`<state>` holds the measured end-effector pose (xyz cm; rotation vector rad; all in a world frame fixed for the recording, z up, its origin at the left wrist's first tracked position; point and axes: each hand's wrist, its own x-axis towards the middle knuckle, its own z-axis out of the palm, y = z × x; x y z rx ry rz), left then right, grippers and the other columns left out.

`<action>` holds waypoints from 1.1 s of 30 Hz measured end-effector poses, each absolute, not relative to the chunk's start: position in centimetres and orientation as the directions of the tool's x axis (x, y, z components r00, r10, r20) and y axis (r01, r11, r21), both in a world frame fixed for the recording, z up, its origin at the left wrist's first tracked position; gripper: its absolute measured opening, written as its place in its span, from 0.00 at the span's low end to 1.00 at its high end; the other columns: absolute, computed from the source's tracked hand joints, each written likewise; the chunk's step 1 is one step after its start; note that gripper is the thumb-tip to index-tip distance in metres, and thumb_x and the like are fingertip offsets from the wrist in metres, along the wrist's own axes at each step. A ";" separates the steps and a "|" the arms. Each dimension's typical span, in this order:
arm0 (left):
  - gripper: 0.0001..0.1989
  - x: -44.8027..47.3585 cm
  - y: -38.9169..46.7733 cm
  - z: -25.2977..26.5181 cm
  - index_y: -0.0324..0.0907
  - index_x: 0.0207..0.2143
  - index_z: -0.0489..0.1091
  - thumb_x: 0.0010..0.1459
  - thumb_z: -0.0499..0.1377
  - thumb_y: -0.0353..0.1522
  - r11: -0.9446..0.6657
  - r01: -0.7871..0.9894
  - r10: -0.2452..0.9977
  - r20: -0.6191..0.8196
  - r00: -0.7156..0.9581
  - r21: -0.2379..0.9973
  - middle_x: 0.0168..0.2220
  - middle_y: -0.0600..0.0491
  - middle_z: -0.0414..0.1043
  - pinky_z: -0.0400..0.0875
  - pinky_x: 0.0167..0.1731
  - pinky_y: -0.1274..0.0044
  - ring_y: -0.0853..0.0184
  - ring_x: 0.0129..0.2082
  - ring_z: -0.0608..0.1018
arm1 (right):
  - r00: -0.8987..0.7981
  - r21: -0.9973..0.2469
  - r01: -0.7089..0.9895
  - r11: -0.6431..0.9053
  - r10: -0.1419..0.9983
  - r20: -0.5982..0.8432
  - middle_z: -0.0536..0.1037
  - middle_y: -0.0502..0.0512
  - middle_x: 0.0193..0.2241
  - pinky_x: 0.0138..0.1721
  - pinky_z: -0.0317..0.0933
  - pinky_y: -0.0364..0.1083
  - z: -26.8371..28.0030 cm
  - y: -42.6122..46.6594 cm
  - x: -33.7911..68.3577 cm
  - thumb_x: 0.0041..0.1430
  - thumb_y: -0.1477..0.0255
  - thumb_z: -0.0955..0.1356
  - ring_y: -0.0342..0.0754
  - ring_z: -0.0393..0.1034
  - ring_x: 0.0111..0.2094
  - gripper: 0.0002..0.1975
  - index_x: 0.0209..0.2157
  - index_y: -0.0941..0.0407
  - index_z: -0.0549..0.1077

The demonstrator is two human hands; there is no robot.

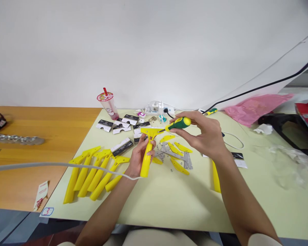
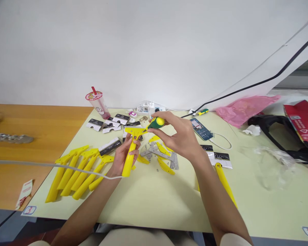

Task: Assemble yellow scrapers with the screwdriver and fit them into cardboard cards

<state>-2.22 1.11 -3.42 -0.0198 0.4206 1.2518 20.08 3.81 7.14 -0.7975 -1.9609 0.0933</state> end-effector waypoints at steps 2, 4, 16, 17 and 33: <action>0.16 -2.2 1.1 -3.4 0.48 0.49 0.74 0.65 0.63 0.20 0.324 -0.921 0.916 -0.315 0.248 0.216 0.50 0.50 0.75 0.64 0.20 0.90 0.74 0.37 0.82 | -0.310 -0.385 0.493 0.781 0.571 0.760 0.89 0.52 0.42 0.40 0.78 0.51 7.1 3.8 20.0 0.67 0.66 0.79 0.54 0.86 0.42 0.17 0.55 0.47 0.77; 0.16 -2.2 1.1 -3.5 0.48 0.50 0.74 0.66 0.63 0.20 0.324 -0.919 0.918 -0.308 0.249 0.224 0.50 0.50 0.75 0.64 0.20 0.90 0.74 0.37 0.82 | -0.314 -0.386 0.489 0.782 0.571 0.759 0.89 0.52 0.42 0.41 0.78 0.51 7.0 3.9 20.0 0.67 0.67 0.79 0.53 0.86 0.42 0.18 0.55 0.48 0.77; 0.16 -2.1 1.0 -3.3 0.48 0.50 0.75 0.65 0.64 0.21 0.325 -0.911 0.917 -0.320 0.238 0.254 0.49 0.50 0.76 0.64 0.19 0.90 0.74 0.36 0.82 | -0.319 -0.395 0.476 0.786 0.572 0.755 0.89 0.52 0.42 0.41 0.77 0.51 6.6 4.2 20.2 0.66 0.67 0.79 0.54 0.86 0.42 0.18 0.55 0.48 0.77; 0.16 -2.1 1.0 -3.3 0.48 0.50 0.75 0.65 0.64 0.21 0.326 -0.912 0.915 -0.324 0.238 0.249 0.49 0.50 0.76 0.64 0.19 0.90 0.74 0.36 0.82 | -0.318 -0.394 0.476 0.786 0.572 0.757 0.89 0.52 0.42 0.41 0.77 0.51 6.6 4.2 20.2 0.66 0.66 0.79 0.54 0.86 0.43 0.18 0.55 0.48 0.77; 0.16 -2.0 0.8 -3.3 0.48 0.47 0.76 0.63 0.66 0.20 0.329 -0.910 0.918 -0.311 0.246 0.252 0.46 0.52 0.76 0.63 0.19 0.89 0.73 0.36 0.81 | -0.243 -0.579 0.332 0.744 0.661 0.710 0.85 0.52 0.42 0.42 0.79 0.53 5.8 4.3 19.8 0.60 0.58 0.82 0.55 0.85 0.43 0.26 0.48 0.47 0.67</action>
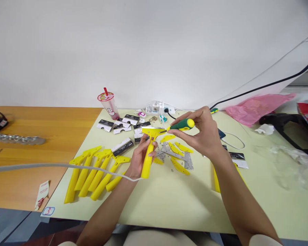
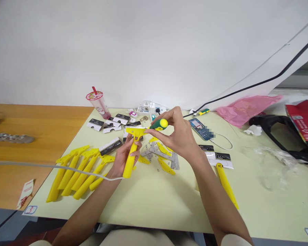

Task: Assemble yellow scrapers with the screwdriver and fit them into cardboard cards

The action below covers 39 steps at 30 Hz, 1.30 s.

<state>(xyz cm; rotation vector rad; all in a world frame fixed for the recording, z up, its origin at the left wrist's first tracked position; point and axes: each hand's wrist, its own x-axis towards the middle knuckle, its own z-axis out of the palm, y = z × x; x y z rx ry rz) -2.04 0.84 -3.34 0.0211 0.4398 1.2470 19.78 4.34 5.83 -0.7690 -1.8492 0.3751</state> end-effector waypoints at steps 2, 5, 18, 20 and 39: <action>0.16 -2.0 0.8 -3.4 0.48 0.47 0.76 0.62 0.67 0.20 0.331 -0.906 0.917 -0.314 0.244 0.263 0.45 0.52 0.76 0.63 0.19 0.89 0.72 0.36 0.81 | -0.241 -0.487 0.426 0.762 0.615 0.751 0.84 0.53 0.43 0.40 0.78 0.51 5.7 4.6 19.7 0.62 0.57 0.80 0.54 0.84 0.42 0.26 0.52 0.48 0.68; 0.16 -2.0 0.9 -3.4 0.49 0.48 0.77 0.62 0.66 0.21 0.332 -0.901 0.917 -0.322 0.237 0.280 0.46 0.52 0.76 0.63 0.19 0.89 0.73 0.36 0.81 | -0.305 -0.344 0.546 0.764 0.564 0.767 0.82 0.54 0.44 0.41 0.77 0.51 5.7 4.8 19.6 0.70 0.59 0.76 0.54 0.83 0.43 0.21 0.57 0.47 0.68; 0.17 -2.0 0.9 -3.7 0.49 0.49 0.77 0.63 0.66 0.21 0.335 -0.900 0.913 -0.330 0.238 0.277 0.46 0.52 0.76 0.63 0.21 0.89 0.74 0.37 0.81 | -0.440 -0.495 0.429 0.756 0.653 0.616 0.81 0.57 0.52 0.54 0.74 0.54 6.6 4.0 19.6 0.76 0.71 0.69 0.55 0.81 0.53 0.15 0.60 0.47 0.68; 0.17 -2.0 0.9 -3.7 0.49 0.49 0.76 0.63 0.67 0.21 0.341 -0.899 0.910 -0.336 0.242 0.276 0.47 0.53 0.76 0.63 0.20 0.89 0.74 0.37 0.81 | -0.446 -0.439 0.428 0.790 0.608 0.657 0.82 0.55 0.49 0.52 0.74 0.52 6.4 4.1 19.6 0.75 0.71 0.70 0.54 0.81 0.50 0.12 0.56 0.47 0.70; 0.16 -1.8 0.6 -3.8 0.49 0.47 0.77 0.62 0.68 0.21 0.343 -0.888 0.918 -0.309 0.248 0.306 0.44 0.53 0.76 0.63 0.20 0.89 0.74 0.37 0.81 | -0.348 -0.379 0.533 0.756 0.604 0.717 0.81 0.56 0.43 0.46 0.73 0.52 6.1 4.7 19.9 0.71 0.60 0.75 0.54 0.79 0.43 0.14 0.50 0.49 0.70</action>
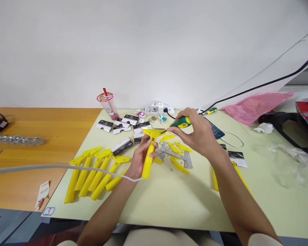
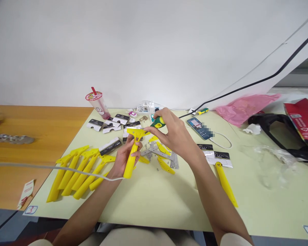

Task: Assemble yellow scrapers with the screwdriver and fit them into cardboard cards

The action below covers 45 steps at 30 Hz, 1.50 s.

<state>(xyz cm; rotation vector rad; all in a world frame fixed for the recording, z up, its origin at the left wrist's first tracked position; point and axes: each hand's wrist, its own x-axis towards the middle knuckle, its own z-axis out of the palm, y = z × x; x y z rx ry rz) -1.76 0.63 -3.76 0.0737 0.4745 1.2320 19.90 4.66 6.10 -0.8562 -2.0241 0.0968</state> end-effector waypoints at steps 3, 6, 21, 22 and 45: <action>0.16 -1.9 0.8 -3.7 0.48 0.47 0.77 0.62 0.67 0.21 0.345 -0.894 0.910 -0.335 0.244 0.286 0.45 0.52 0.76 0.63 0.20 0.89 0.73 0.37 0.81 | -0.425 -0.467 0.491 0.735 0.670 0.609 0.80 0.60 0.53 0.54 0.73 0.56 6.6 4.2 19.9 0.74 0.65 0.71 0.57 0.78 0.54 0.16 0.58 0.49 0.67; 0.16 -1.9 0.9 -3.8 0.48 0.47 0.77 0.62 0.67 0.21 0.347 -0.896 0.908 -0.339 0.247 0.278 0.45 0.52 0.77 0.63 0.19 0.89 0.73 0.37 0.82 | -0.440 -0.509 0.433 0.744 0.667 0.601 0.81 0.60 0.54 0.55 0.74 0.55 6.7 4.0 19.9 0.75 0.68 0.70 0.56 0.80 0.55 0.16 0.60 0.48 0.67; 0.15 -2.0 0.9 -3.6 0.49 0.47 0.78 0.64 0.65 0.21 0.339 -0.905 0.907 -0.345 0.242 0.258 0.45 0.52 0.76 0.62 0.20 0.89 0.73 0.37 0.81 | -0.461 -0.463 0.420 0.781 0.623 0.632 0.80 0.60 0.56 0.55 0.75 0.55 6.9 4.0 19.8 0.75 0.71 0.69 0.56 0.80 0.54 0.17 0.61 0.48 0.68; 0.15 -2.0 0.9 -3.6 0.48 0.47 0.78 0.64 0.65 0.21 0.336 -0.907 0.909 -0.338 0.243 0.254 0.45 0.52 0.76 0.62 0.20 0.89 0.73 0.37 0.81 | -0.446 -0.437 0.436 0.787 0.611 0.655 0.81 0.58 0.53 0.53 0.75 0.54 6.8 4.1 19.8 0.74 0.70 0.70 0.55 0.81 0.52 0.15 0.59 0.48 0.70; 0.18 -2.0 0.8 -3.8 0.49 0.50 0.76 0.63 0.66 0.21 0.342 -0.901 0.912 -0.325 0.251 0.265 0.45 0.52 0.76 0.64 0.20 0.89 0.73 0.36 0.82 | -0.475 -0.462 0.431 0.775 0.630 0.614 0.79 0.59 0.55 0.57 0.75 0.56 6.9 4.0 20.2 0.70 0.74 0.71 0.57 0.79 0.55 0.24 0.63 0.48 0.65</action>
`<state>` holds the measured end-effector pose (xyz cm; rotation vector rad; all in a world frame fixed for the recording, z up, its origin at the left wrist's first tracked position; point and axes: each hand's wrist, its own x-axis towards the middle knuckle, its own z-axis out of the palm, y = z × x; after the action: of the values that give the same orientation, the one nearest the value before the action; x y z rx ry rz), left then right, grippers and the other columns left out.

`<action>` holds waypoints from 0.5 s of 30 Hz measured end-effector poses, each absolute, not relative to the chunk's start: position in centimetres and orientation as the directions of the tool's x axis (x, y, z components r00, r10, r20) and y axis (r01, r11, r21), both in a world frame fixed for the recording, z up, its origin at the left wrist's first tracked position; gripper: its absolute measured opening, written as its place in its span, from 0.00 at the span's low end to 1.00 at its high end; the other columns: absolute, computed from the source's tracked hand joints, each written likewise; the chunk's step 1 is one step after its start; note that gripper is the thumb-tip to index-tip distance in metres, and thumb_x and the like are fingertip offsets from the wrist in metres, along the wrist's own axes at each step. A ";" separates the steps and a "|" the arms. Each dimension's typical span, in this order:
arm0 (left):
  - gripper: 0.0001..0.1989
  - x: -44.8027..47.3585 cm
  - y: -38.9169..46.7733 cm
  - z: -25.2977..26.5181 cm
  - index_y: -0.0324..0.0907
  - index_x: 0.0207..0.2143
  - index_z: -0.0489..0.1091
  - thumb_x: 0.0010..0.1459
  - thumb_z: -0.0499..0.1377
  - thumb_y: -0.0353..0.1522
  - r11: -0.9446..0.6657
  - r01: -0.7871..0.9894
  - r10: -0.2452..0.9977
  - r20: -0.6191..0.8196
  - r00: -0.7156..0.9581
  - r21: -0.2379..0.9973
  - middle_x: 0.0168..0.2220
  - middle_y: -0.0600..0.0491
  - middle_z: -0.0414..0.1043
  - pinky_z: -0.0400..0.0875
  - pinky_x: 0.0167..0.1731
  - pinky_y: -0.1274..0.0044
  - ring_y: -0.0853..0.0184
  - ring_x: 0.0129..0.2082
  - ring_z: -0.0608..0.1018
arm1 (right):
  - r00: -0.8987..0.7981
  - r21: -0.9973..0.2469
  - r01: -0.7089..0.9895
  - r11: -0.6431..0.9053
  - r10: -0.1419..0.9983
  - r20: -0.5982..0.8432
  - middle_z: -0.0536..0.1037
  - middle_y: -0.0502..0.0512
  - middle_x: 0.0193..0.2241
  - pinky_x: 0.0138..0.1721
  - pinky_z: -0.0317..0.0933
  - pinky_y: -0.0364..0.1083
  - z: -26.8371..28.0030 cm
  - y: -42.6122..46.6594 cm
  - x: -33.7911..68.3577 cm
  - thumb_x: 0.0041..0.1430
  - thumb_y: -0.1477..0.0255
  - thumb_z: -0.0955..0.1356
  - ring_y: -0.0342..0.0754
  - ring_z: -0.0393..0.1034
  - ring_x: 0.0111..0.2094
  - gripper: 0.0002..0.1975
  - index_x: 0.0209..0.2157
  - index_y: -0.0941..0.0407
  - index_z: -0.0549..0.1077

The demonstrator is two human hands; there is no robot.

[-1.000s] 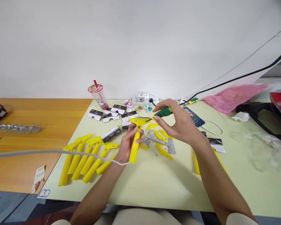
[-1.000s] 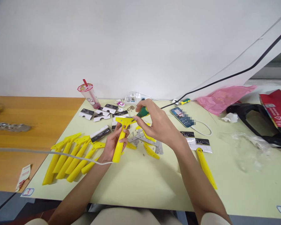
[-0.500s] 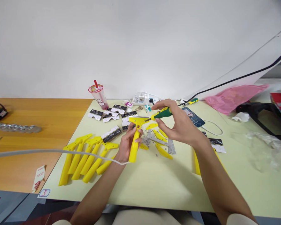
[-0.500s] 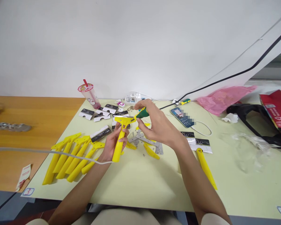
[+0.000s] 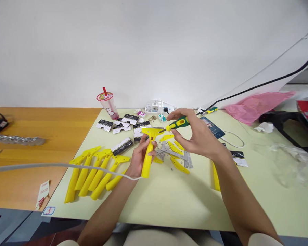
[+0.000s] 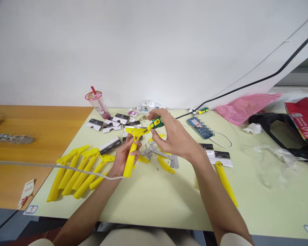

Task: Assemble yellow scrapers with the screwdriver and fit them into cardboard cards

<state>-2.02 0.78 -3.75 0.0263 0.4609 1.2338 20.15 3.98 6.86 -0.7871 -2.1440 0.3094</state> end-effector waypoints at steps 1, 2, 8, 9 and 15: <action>0.18 -2.1 0.8 -3.8 0.49 0.51 0.76 0.63 0.66 0.21 0.340 -0.902 0.913 -0.324 0.248 0.266 0.45 0.52 0.76 0.64 0.20 0.89 0.73 0.36 0.82 | -0.486 -0.468 0.429 0.772 0.635 0.601 0.78 0.59 0.57 0.59 0.74 0.57 6.9 3.9 20.2 0.70 0.75 0.71 0.57 0.78 0.57 0.25 0.64 0.48 0.65; 0.18 -2.1 0.8 -3.8 0.49 0.51 0.76 0.63 0.65 0.21 0.337 -0.903 0.914 -0.324 0.246 0.265 0.45 0.52 0.76 0.64 0.20 0.89 0.73 0.37 0.82 | -0.490 -0.470 0.432 0.770 0.638 0.594 0.78 0.59 0.58 0.59 0.74 0.57 7.0 3.9 20.2 0.70 0.76 0.70 0.58 0.78 0.58 0.25 0.64 0.47 0.65; 0.15 -2.2 0.9 -3.9 0.48 0.46 0.78 0.64 0.64 0.20 0.331 -0.913 0.916 -0.315 0.249 0.239 0.45 0.52 0.76 0.62 0.20 0.89 0.73 0.37 0.81 | -0.441 -0.422 0.473 0.773 0.623 0.647 0.81 0.57 0.53 0.53 0.76 0.54 6.6 4.1 20.1 0.73 0.71 0.71 0.56 0.81 0.52 0.18 0.60 0.47 0.68; 0.14 -2.2 0.9 -3.9 0.48 0.46 0.78 0.64 0.64 0.20 0.330 -0.914 0.916 -0.316 0.248 0.238 0.45 0.52 0.76 0.62 0.20 0.89 0.73 0.37 0.81 | -0.427 -0.422 0.475 0.772 0.621 0.657 0.82 0.57 0.50 0.51 0.76 0.53 6.5 4.2 20.1 0.73 0.70 0.72 0.55 0.82 0.50 0.18 0.60 0.47 0.69; 0.15 -2.1 0.8 -3.7 0.48 0.46 0.78 0.64 0.64 0.20 0.337 -0.912 0.911 -0.326 0.252 0.236 0.45 0.52 0.76 0.63 0.20 0.89 0.73 0.37 0.81 | -0.462 -0.471 0.440 0.764 0.643 0.611 0.81 0.57 0.51 0.54 0.75 0.56 6.6 4.1 20.3 0.71 0.72 0.72 0.56 0.80 0.51 0.23 0.63 0.47 0.66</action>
<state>-2.12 0.84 -3.71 -0.0007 0.4422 1.2394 20.29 4.10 6.65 -0.8068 -2.1316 0.3124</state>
